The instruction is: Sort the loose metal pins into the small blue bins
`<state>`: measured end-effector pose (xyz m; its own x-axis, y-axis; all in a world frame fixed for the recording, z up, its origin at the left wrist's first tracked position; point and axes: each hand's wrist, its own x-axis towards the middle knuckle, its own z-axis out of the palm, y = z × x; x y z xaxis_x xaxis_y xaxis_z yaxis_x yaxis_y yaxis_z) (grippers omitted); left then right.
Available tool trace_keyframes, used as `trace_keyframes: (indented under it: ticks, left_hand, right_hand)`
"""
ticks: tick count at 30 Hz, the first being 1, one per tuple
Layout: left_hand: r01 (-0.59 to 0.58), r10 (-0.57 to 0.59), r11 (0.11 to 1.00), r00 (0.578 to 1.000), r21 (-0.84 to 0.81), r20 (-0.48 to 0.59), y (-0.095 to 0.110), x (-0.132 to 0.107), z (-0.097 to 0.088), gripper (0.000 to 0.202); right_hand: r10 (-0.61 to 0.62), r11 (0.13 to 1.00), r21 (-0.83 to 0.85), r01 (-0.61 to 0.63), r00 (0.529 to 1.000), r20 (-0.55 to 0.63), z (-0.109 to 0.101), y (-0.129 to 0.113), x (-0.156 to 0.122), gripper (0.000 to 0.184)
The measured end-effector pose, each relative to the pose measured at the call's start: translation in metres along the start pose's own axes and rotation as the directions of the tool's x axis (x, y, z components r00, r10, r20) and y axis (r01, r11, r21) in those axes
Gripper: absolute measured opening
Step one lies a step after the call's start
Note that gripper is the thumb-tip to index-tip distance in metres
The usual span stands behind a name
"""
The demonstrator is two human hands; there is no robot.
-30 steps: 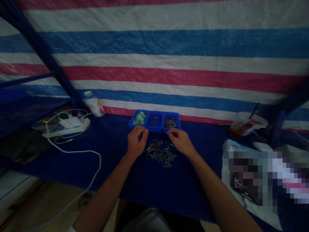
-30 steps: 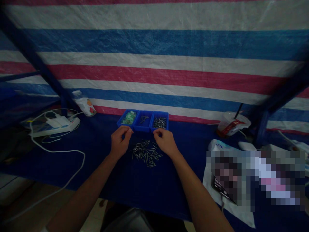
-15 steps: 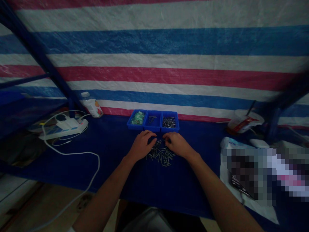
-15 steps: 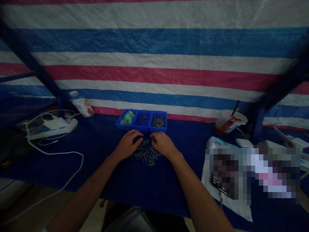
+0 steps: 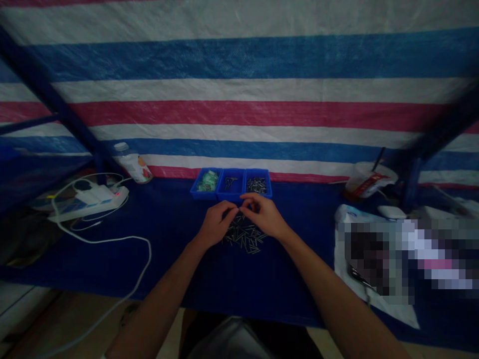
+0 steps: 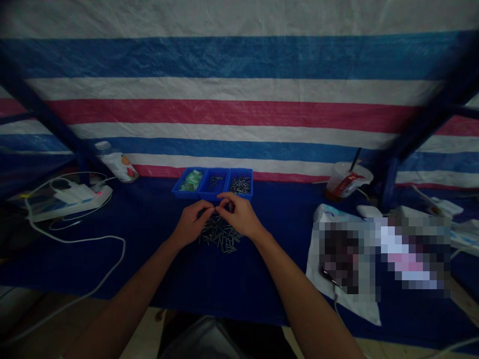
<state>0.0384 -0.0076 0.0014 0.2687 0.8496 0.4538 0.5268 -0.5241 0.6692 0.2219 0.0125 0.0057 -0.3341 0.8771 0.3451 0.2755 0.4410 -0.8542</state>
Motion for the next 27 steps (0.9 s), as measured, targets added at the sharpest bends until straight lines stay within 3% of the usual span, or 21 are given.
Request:
trace_keyframes:
  ticks: [2,5,11,14,18,21,24,27]
  left_hand:
    - [-0.008,0.007,1.0,0.999,-0.022,-0.032,0.001,0.0,0.0,0.019]
    - [-0.026,0.024,0.999,0.998,-0.047,-0.052,0.001,0.0,0.0,0.015]
    - [-0.023,0.021,0.999,0.998,-0.032,-0.057,-0.001,-0.002,0.002,0.011]
    - [-0.002,-0.006,0.999,0.989,-0.053,-0.146,0.0,-0.003,0.002,0.021]
    - [0.024,-0.058,0.993,0.947,-0.112,-0.317,0.0,-0.003,0.0,0.029]
    - [0.057,-0.108,0.989,0.904,-0.134,-0.413,-0.003,-0.003,-0.003,0.028]
    - [0.123,-0.167,0.985,0.857,-0.121,-0.488,-0.005,-0.001,-0.005,0.028]
    - [0.17,-0.214,0.977,0.83,-0.131,-0.515,-0.005,0.001,-0.008,0.03]
  right_hand:
    - [0.1,0.993,0.059,-0.1,0.995,0.006,0.0,0.002,0.002,0.025]
    - [0.183,0.979,0.075,-0.188,0.981,0.07,0.0,0.002,0.003,0.044]
    - [0.185,0.963,0.183,-0.196,0.98,0.076,0.004,-0.001,0.004,0.045]
    - [0.208,0.939,0.268,-0.217,0.976,0.062,0.002,-0.004,0.004,0.034]
    - [0.352,0.852,0.392,-0.347,0.934,0.061,-0.003,-0.009,0.004,0.023]
    - [0.452,0.786,0.441,-0.433,0.889,0.068,-0.003,-0.008,0.003,0.032]
    - [0.491,0.741,0.481,-0.469,0.867,0.089,0.003,-0.007,0.003,0.04]
    - [0.51,0.707,0.527,-0.471,0.856,0.081,0.009,-0.009,0.004,0.035]
